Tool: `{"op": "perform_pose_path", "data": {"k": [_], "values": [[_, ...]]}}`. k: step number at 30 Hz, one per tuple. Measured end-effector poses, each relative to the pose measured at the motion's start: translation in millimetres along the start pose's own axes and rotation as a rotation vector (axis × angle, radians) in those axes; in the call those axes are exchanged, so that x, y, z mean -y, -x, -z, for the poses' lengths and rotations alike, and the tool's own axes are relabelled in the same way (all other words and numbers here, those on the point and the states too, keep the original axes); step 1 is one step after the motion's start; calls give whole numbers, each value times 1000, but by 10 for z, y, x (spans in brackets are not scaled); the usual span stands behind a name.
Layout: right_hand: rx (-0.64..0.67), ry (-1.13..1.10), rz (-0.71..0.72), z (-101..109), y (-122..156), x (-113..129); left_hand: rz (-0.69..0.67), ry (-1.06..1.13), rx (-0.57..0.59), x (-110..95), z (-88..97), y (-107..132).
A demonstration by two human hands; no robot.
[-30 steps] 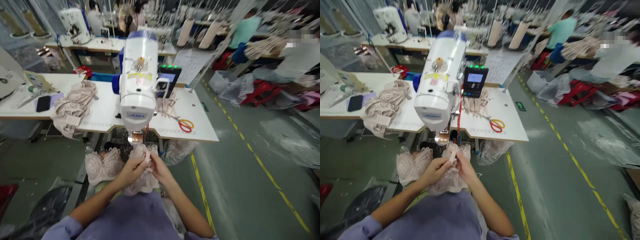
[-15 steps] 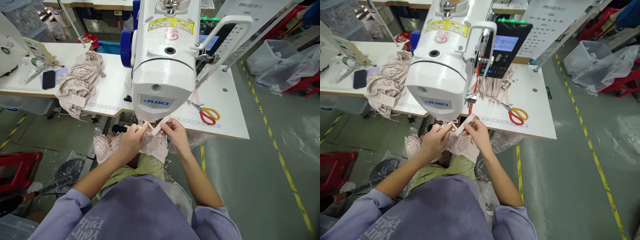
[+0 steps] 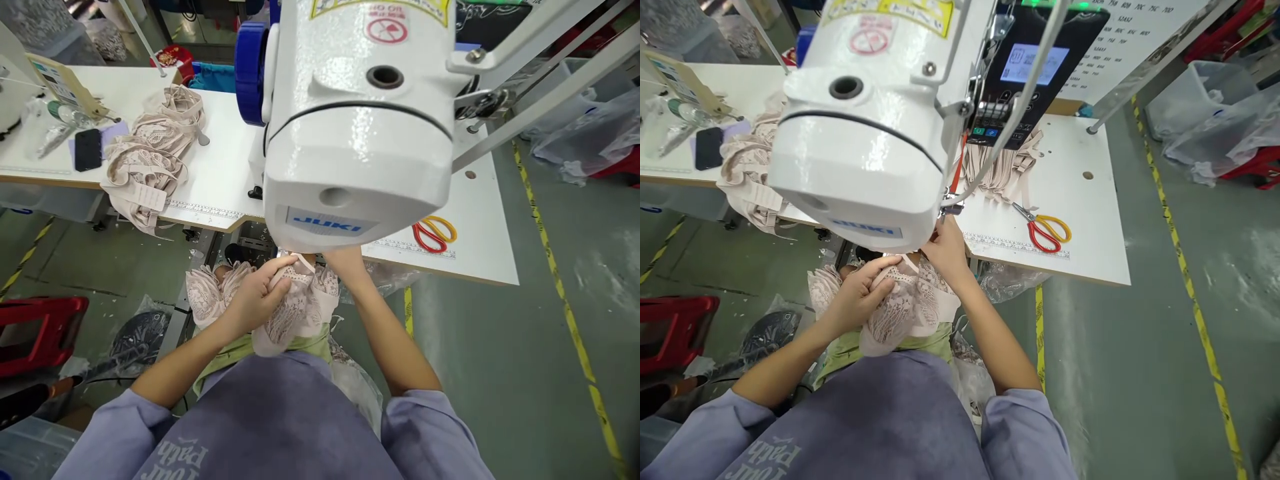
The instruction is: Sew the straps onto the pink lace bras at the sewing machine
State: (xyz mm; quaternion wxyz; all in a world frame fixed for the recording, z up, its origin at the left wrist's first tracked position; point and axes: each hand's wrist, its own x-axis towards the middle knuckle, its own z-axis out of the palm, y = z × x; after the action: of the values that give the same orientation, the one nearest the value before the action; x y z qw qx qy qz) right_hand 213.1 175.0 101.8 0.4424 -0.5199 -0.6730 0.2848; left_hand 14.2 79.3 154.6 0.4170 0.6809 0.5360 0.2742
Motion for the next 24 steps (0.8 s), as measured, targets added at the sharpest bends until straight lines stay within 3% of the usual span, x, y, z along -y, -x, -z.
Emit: {"op": "perform_pose_path", "data": {"k": [2,5,14,24], "values": [[11,23,23,-3,-10,-20,24,67,-28,-104,-26,19],[38,21,33,17,-22,0,53,111,21,-182,-51,40],[57,-52,28,45,-49,38,-108,-22,61,-170,-43,-74],[94,-38,22,61,-66,38,40,20,64,-224,-14,-165]]}}
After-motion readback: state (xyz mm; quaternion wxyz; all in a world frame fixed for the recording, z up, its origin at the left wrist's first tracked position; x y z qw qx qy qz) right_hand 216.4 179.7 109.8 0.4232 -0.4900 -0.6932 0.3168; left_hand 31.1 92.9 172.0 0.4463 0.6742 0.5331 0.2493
